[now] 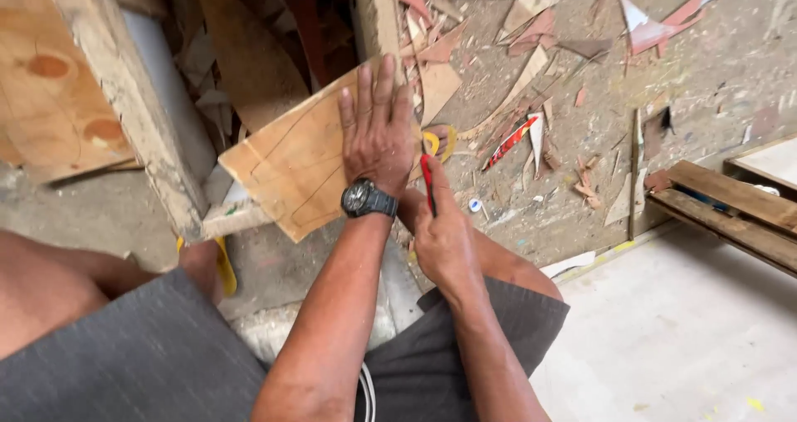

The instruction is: Using a small hand saw to cut a curved shape out of a thin piece of wood

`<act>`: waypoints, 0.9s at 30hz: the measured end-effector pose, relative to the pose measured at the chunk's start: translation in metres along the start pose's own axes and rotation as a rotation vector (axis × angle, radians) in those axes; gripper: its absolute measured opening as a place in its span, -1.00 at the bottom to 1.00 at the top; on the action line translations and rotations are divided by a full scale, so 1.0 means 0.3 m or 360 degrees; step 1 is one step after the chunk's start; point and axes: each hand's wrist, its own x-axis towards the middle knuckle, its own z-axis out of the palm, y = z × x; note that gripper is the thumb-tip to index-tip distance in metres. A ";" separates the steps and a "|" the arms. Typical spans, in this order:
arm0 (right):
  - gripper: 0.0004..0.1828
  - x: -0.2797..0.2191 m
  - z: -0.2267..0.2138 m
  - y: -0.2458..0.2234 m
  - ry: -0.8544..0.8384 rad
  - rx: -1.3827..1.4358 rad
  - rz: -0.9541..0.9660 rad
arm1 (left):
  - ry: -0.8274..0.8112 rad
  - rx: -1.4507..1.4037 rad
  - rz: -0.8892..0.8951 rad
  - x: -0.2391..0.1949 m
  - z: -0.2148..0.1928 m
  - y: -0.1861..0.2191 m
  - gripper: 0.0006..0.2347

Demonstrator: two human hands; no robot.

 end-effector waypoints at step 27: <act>-0.31 -0.163 -0.064 -0.174 -0.0041 -0.0109 0.0199 | -0.0068 -0.0131 -0.0098 -0.003 -0.010 0.014 -0.43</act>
